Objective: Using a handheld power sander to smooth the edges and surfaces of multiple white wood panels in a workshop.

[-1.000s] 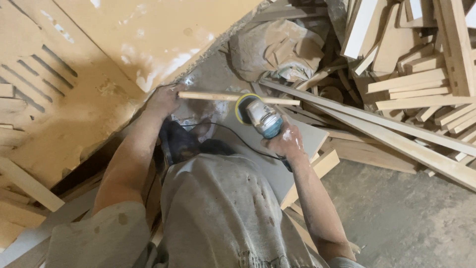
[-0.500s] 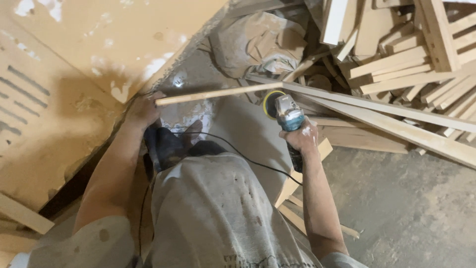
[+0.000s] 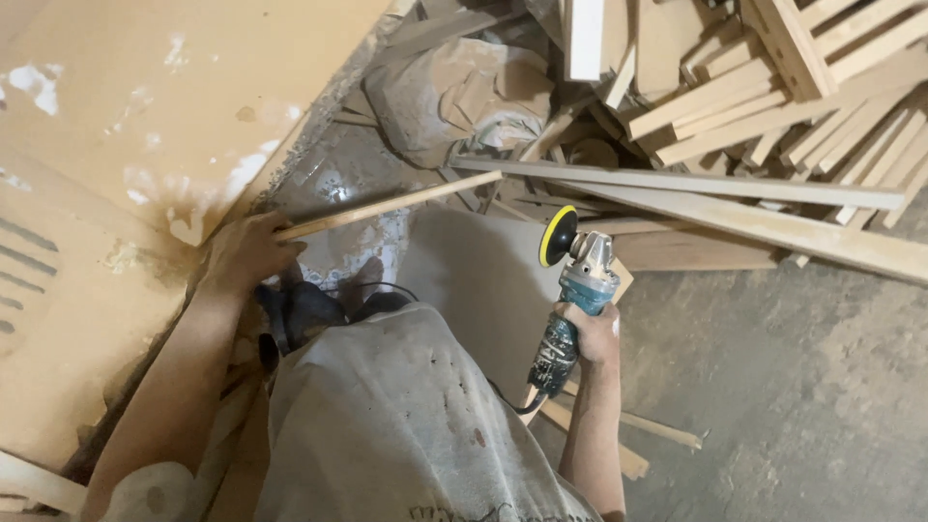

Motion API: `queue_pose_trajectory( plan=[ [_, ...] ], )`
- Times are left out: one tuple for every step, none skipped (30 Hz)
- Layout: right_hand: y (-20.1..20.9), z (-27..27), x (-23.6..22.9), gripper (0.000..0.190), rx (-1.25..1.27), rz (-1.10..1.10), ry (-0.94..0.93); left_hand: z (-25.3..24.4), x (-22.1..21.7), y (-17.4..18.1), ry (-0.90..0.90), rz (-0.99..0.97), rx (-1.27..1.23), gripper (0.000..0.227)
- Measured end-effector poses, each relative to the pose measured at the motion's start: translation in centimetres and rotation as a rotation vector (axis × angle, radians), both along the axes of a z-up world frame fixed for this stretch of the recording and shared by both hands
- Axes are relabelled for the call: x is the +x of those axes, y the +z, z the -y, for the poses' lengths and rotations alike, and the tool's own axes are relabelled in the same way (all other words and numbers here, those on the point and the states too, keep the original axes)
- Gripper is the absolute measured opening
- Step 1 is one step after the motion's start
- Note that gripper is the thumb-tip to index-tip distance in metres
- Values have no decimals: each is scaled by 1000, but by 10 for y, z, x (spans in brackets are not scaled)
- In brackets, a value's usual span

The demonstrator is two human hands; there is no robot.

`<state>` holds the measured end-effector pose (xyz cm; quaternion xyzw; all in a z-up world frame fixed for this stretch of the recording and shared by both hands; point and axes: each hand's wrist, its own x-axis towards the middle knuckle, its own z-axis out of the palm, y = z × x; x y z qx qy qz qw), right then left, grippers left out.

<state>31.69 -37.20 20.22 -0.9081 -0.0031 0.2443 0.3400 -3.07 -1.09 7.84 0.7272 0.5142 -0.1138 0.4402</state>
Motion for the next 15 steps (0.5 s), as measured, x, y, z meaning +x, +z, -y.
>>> queue_pose_trajectory(
  plan=[
    [-4, 4, -7, 43, 93, -19, -46, 0, 14, 19, -200, -35, 124, 47],
    [-7, 8, -14, 40, 187, -38, -92, 0, 29, 38, -399, -71, 248, 43],
    [-13, 18, -18, 40, 196, -39, -101, 10, 49, -43, -408, -73, 257, 43],
    [-18, 27, -21, 39, 251, -72, -128, 23, 67, -117, -388, 210, 822, 25],
    [-24, 36, -26, 38, 306, -104, -155, 37, 91, -186, -330, 508, 1378, 13],
    [-27, 45, -28, 38, 316, -105, -165, 41, 110, -183, -342, 512, 1385, 13],
    [-29, 53, -30, 38, 318, -123, -144, 44, 131, -181, -420, 326, 1085, 12],
    [-31, 60, -32, 38, 321, -141, -122, 47, 152, -177, -484, 140, 784, 15],
    [-44, 73, -32, 38, 341, -141, -119, 39, 159, -148, -483, 135, 803, 15],
    [-57, 86, -33, 43, 288, -171, -157, 32, 165, -118, -610, 16, 645, 13],
    [-70, 97, -32, 48, 233, -201, -188, 27, 170, -88, -721, -106, 480, 12],
    [-68, 99, -40, 48, 252, -203, -177, 28, 169, -87, -711, -114, 498, 12],
    [-65, 103, -47, 42, 321, -210, -222, 31, 168, -86, -628, -86, 428, 31],
    [-62, 106, -54, 39, 390, -218, -267, 34, 167, -85, -546, -55, 360, 51],
    [-62, 100, -53, 39, 413, -223, -254, 25, 170, -47, -535, -63, 383, 51]
  ],
)
